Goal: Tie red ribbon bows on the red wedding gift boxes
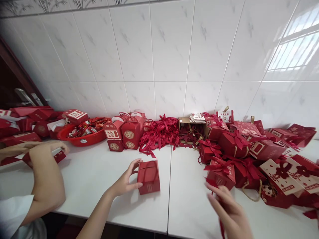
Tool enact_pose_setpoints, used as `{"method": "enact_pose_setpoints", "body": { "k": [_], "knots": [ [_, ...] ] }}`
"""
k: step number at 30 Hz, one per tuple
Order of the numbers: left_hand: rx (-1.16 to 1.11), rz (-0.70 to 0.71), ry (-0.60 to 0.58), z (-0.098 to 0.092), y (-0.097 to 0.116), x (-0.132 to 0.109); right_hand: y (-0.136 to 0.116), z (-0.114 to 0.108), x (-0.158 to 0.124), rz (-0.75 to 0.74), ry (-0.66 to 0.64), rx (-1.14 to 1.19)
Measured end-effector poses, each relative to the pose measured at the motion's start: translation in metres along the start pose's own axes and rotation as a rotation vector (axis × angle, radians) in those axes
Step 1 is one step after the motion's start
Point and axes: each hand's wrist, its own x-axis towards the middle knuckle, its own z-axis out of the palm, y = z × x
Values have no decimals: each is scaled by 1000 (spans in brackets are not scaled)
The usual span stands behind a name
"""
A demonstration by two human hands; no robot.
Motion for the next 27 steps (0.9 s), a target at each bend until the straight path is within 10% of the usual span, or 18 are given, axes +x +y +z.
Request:
{"method": "enact_pose_setpoints", "body": {
  "k": [5,11,27],
  "knots": [
    [-307,-4,-389,24,24,6,4,78,21,100,-297,-9],
    [-251,-58,151,59,28,5,28,109,12,174,-329,148],
    [-317,-25,189,96,32,-12,24,94,-2,208,-297,151]
  ]
}}
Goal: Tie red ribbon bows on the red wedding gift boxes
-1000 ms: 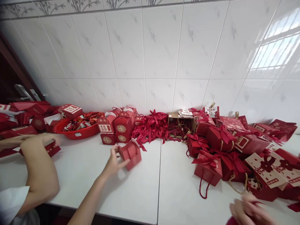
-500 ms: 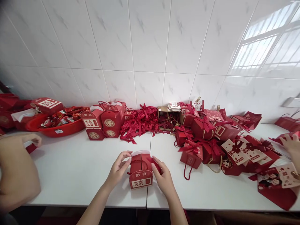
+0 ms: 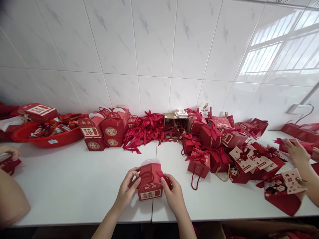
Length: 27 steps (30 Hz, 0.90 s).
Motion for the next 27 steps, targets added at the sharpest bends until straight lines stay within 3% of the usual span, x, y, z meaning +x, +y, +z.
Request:
{"method": "enact_pose_setpoints", "body": {
  "k": [3,6,11,14,17,20,27],
  "knots": [
    [15,-13,-83,-9,-3,-9,-3,0,5,-26,8,-65],
    [147,-47,-147,-21,-13,-19,-6,2,7,-66,98,-138],
    [433,-72,60,-35,-39,-36,-18,1,-1,-101,282,-89],
    [474,-66,105,-40,-44,-47,-24,-4,-12,-52,295,40],
    [416,-42,121,-39,-34,-58,-28,-7,-24,-5,195,237],
    [343,54,237,-31,-19,-65,-31,-4,-31,33,101,334],
    [240,213,520,-19,6,-49,-31,11,-31,9,110,203]
  ]
}}
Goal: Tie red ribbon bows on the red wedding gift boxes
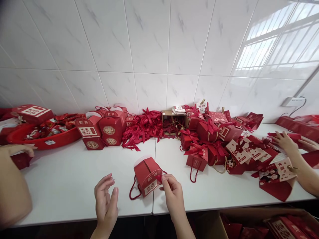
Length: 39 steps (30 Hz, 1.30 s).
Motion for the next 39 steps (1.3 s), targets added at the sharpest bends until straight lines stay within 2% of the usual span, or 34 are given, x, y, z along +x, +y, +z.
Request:
{"method": "enact_pose_setpoints", "body": {
  "k": [1,2,5,7,9,13,20,23,26,29,34,39],
  "knots": [
    [-13,-2,-35,1,2,5,1,2,1,-27,21,-36],
    [-19,3,-120,3,5,9,3,3,1,-55,41,-73],
    [15,56,-487,10,18,18,5,8,4,-132,75,-161],
    [52,102,-614,18,27,19,6,10,5,-172,94,-202],
    [97,140,-627,27,34,18,5,11,6,-201,111,-230],
    [151,193,-575,40,38,15,2,11,7,-222,124,-253],
    [173,219,-572,41,40,9,-3,14,6,-186,47,-233],
    [153,146,-599,40,44,8,-2,13,5,-170,26,-255],
    [111,26,-601,43,49,14,2,10,5,-170,62,-274],
    [109,-12,-681,46,56,26,4,8,5,-165,69,-264],
    [71,-16,-859,47,71,41,5,8,3,-147,-8,-251],
    [64,-62,-877,47,75,42,8,9,2,-142,-29,-273]
  ]
}}
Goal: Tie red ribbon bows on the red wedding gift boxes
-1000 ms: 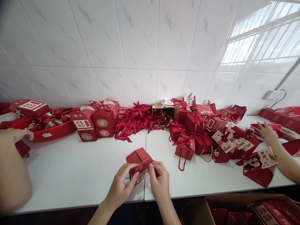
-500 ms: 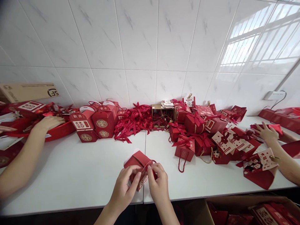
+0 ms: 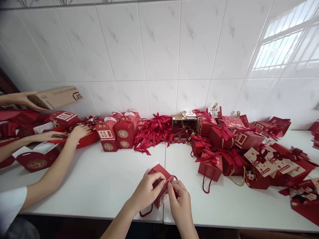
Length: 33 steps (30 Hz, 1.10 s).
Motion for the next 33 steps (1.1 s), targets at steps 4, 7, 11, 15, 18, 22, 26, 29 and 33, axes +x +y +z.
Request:
{"method": "enact_pose_setpoints", "body": {
  "k": [4,7,11,15,18,22,26,29,33],
  "knots": [
    [57,-6,64,0,-3,-1,3,0,-1,9,59,-34],
    [76,-7,105,-4,-2,-2,5,0,-1,-29,173,-113],
    [74,21,133,-14,9,-6,0,1,2,-159,94,-156],
    [54,101,133,-25,25,-12,-15,3,7,-263,-68,-91],
    [51,149,179,-29,26,-17,-26,2,9,-271,-137,-66],
    [90,118,414,-30,-3,-20,-39,-5,9,-259,-126,-29],
    [112,-41,459,-25,-42,-19,-54,-18,5,-267,-81,112],
    [10,-140,372,-18,-55,-18,-62,-27,-2,-289,-63,242],
    [-46,-177,388,-12,-51,-18,-65,-38,-17,-382,-49,421]
  ]
}}
